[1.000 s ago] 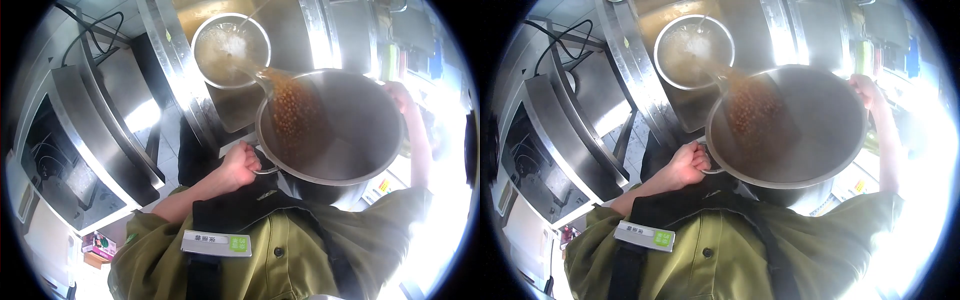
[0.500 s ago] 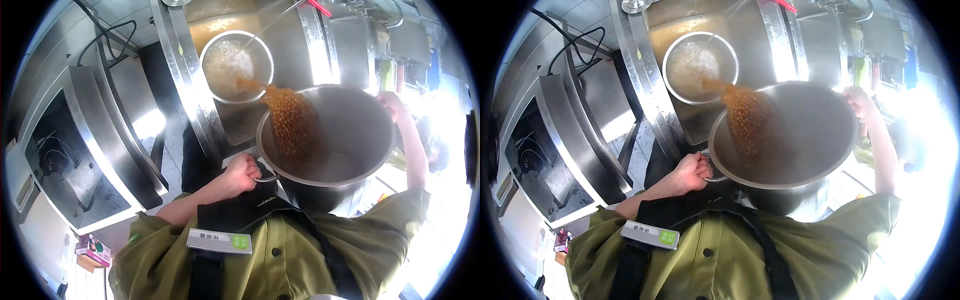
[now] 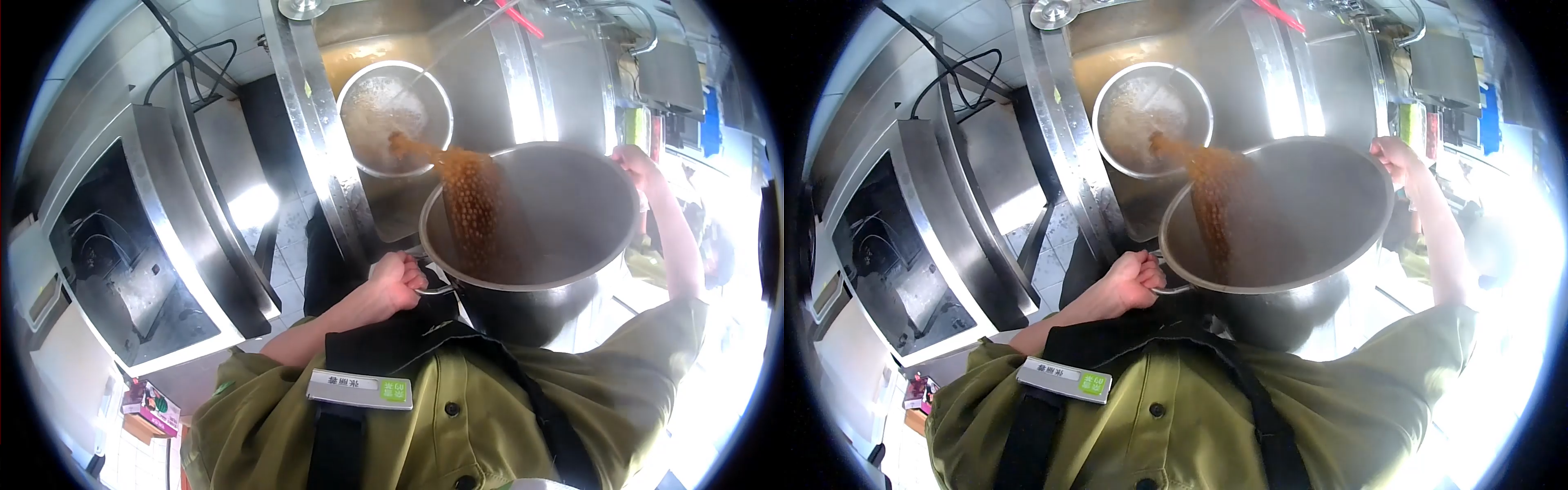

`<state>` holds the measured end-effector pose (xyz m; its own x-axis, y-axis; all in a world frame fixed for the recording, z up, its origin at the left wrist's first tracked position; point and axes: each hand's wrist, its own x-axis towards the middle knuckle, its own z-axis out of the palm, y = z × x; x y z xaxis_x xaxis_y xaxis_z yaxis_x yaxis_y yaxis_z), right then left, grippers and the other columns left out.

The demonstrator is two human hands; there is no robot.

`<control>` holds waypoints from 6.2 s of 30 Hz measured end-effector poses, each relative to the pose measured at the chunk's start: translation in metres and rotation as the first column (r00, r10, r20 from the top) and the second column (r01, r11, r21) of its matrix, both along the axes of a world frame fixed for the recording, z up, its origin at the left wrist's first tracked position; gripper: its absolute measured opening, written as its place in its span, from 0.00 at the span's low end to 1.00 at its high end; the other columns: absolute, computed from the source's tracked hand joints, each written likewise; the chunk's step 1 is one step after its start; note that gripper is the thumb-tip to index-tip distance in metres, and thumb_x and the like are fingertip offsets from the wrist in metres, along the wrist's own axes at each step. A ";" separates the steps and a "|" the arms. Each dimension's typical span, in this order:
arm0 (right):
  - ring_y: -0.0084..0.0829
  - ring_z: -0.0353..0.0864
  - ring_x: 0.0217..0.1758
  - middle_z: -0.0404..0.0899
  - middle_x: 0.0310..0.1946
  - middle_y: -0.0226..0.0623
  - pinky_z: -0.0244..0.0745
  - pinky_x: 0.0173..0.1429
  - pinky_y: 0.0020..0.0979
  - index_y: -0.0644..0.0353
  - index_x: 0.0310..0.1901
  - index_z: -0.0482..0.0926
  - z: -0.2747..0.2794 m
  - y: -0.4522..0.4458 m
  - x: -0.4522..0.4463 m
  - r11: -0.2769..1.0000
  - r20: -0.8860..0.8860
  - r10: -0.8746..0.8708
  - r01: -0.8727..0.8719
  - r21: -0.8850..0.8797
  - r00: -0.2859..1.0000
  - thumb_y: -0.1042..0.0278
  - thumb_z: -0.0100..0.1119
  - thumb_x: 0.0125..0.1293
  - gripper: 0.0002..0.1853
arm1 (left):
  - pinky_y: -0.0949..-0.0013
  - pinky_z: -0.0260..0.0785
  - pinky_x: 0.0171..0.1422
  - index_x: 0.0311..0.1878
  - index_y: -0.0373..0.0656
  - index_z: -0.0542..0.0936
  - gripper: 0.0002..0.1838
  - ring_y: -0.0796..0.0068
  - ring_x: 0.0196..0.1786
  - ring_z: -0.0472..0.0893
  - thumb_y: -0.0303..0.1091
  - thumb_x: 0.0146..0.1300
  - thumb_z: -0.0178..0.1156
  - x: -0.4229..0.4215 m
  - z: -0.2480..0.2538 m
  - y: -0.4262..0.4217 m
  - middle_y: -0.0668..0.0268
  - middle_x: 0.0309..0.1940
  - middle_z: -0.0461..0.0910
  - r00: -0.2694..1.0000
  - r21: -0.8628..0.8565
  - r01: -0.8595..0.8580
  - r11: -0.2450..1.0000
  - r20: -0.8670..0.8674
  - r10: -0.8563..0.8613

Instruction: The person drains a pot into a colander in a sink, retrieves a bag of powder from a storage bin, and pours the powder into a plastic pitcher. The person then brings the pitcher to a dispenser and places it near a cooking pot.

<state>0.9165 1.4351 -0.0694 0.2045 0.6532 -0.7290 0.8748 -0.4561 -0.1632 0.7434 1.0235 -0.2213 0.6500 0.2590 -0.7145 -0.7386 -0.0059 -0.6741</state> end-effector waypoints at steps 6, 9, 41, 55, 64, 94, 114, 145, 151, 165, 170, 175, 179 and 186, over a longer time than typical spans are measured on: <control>0.21 0.63 0.18 0.64 0.17 0.30 0.61 0.20 0.23 0.60 0.20 0.66 -0.002 0.003 -0.008 0.999 -0.034 0.036 -0.036 0.015 0.999 0.77 0.45 0.48 0.03 | 0.78 0.40 0.14 0.20 0.43 0.62 0.11 0.82 0.10 0.47 0.28 0.59 0.37 -0.003 -0.002 0.000 0.74 0.11 0.51 0.999 -0.029 -0.048 0.998 -0.027 0.047; 0.22 0.64 0.19 0.65 0.18 0.30 0.63 0.21 0.24 0.60 0.21 0.67 -0.010 0.018 0.005 1.000 -0.081 0.023 -0.022 0.014 0.996 0.78 0.46 0.48 0.03 | 0.78 0.40 0.14 0.22 0.42 0.63 0.10 0.83 0.10 0.47 0.27 0.60 0.36 -0.004 -0.004 -0.001 0.74 0.11 0.52 0.995 -0.018 -0.092 0.996 -0.049 0.091; 0.22 0.64 0.17 0.63 0.18 0.30 0.64 0.22 0.24 0.60 0.28 0.63 -0.027 0.013 -0.045 0.984 -0.401 -0.173 0.137 -0.118 0.899 0.77 0.41 0.57 0.03 | 0.78 0.45 0.13 0.25 0.37 0.61 0.04 0.79 0.12 0.51 0.20 0.53 0.36 -0.013 -0.041 0.004 0.67 0.17 0.57 0.940 -0.081 -0.311 0.947 -0.171 0.294; 0.19 0.69 0.26 0.71 0.28 0.31 0.66 0.28 0.20 0.62 0.34 0.69 -0.037 -0.001 -0.087 0.980 -0.388 -0.121 0.049 -0.193 0.914 0.77 0.45 0.56 0.05 | 0.77 0.44 0.15 0.30 0.35 0.63 0.06 0.79 0.11 0.51 0.18 0.49 0.37 -0.023 -0.059 0.005 0.67 0.15 0.56 0.932 -0.163 -0.361 0.918 -0.089 0.351; 0.21 0.71 0.24 0.71 0.23 0.31 0.68 0.28 0.22 0.62 0.33 0.69 -0.040 0.011 -0.078 0.962 -0.379 -0.060 -0.048 -0.269 0.923 0.75 0.43 0.57 0.04 | 0.76 0.43 0.14 0.26 0.37 0.61 0.05 0.78 0.11 0.50 0.17 0.48 0.36 -0.025 -0.050 0.008 0.67 0.15 0.55 0.928 -0.220 -0.373 0.901 -0.104 0.358; 0.17 0.59 0.12 0.60 0.12 0.23 0.59 0.17 0.19 0.59 0.21 0.66 0.021 -0.050 -0.047 0.990 -0.438 -0.106 0.136 0.037 0.893 0.75 0.39 0.56 0.09 | 0.76 0.50 0.20 0.22 0.40 0.57 0.09 0.78 0.14 0.52 0.20 0.57 0.33 -0.031 -0.005 -0.020 0.70 0.12 0.52 0.862 0.312 -0.480 0.820 -0.007 0.507; 0.15 0.66 0.21 0.68 0.21 0.25 0.62 0.24 0.17 0.62 0.33 0.73 0.144 -0.309 0.179 0.779 -0.738 -0.020 0.473 0.412 0.675 0.67 0.46 0.57 0.09 | 0.83 0.44 0.16 0.33 0.39 0.66 0.10 0.88 0.15 0.51 0.36 0.64 0.42 0.022 0.137 -0.113 0.77 0.16 0.55 0.595 0.737 0.201 0.646 -0.616 0.517; 0.24 0.72 0.18 0.73 0.21 0.36 0.72 0.24 0.21 0.67 0.26 0.68 0.125 -0.402 -0.354 0.934 -0.985 0.152 -0.337 0.117 0.078 0.72 0.44 0.55 0.07 | 0.80 0.61 0.35 0.36 0.41 0.73 0.11 0.82 0.25 0.66 0.37 0.60 0.47 -0.347 0.271 -0.440 0.71 0.25 0.70 -0.775 -0.166 -0.003 0.986 -0.623 -0.107; 0.20 0.73 0.33 0.75 0.36 0.32 0.66 0.34 0.20 0.61 0.45 0.70 0.148 -0.419 -0.321 0.802 -0.774 0.596 -0.205 0.561 0.211 0.58 0.50 0.58 0.17 | 0.73 0.63 0.41 0.38 0.33 0.70 0.19 0.75 0.32 0.69 0.42 0.55 0.55 -0.271 0.174 -0.509 0.63 0.30 0.71 -0.713 0.230 -0.695 0.681 -0.336 -0.615; 0.21 0.73 0.31 0.73 0.33 0.36 0.69 0.39 0.21 0.65 0.42 0.69 0.074 -0.737 -0.312 0.425 -0.597 0.482 -0.424 0.800 -0.641 0.77 0.45 0.58 0.10 | 0.79 0.54 0.26 0.20 0.40 0.73 0.20 0.84 0.21 0.62 0.49 0.54 0.56 -0.258 0.095 -0.503 0.76 0.16 0.64 -0.593 0.115 -0.660 0.743 -0.687 -0.421; 0.21 0.72 0.31 0.73 0.32 0.35 0.67 0.37 0.21 0.64 0.44 0.68 0.019 -0.805 -0.433 0.694 -0.782 0.477 -0.374 0.615 -0.401 0.72 0.48 0.57 0.12 | 0.80 0.56 0.25 0.34 0.35 0.78 0.12 0.87 0.23 0.64 0.36 0.56 0.52 -0.168 0.138 -0.622 0.74 0.21 0.71 -0.557 0.151 -0.758 0.634 -0.656 -0.510; 0.41 0.58 0.58 0.57 0.55 0.50 0.53 0.61 0.36 0.67 0.58 0.48 -0.035 -0.815 -0.591 0.628 -0.626 0.776 -0.166 0.760 0.070 0.63 0.60 0.48 0.40 | 0.81 0.42 0.18 0.19 0.42 0.72 0.13 0.90 0.15 0.56 0.37 0.55 0.53 -0.107 0.151 -0.779 0.78 0.11 0.60 -0.503 0.176 -0.831 0.527 -0.642 -0.578; 0.52 0.51 0.61 0.49 0.57 0.64 0.52 0.62 0.38 0.62 0.62 0.43 -0.013 -0.813 -0.648 0.568 -0.487 0.787 -0.138 0.811 0.378 0.46 0.64 0.40 0.53 | 0.80 0.43 0.18 0.16 0.40 0.70 0.15 0.90 0.16 0.55 0.36 0.54 0.55 -0.136 0.154 -0.868 0.79 0.11 0.60 -0.260 0.040 -0.952 0.303 -0.626 -0.735; 0.41 0.56 0.61 0.57 0.57 0.51 0.53 0.62 0.36 0.68 0.58 0.53 0.058 -0.781 -0.747 0.179 -0.196 0.951 0.088 0.980 0.241 0.53 0.65 0.40 0.47 | 0.74 0.56 0.24 0.20 0.33 0.70 0.18 0.84 0.21 0.61 0.39 0.57 0.53 -0.320 0.120 -0.972 0.76 0.14 0.65 -0.375 0.056 -0.921 0.385 -0.398 -0.837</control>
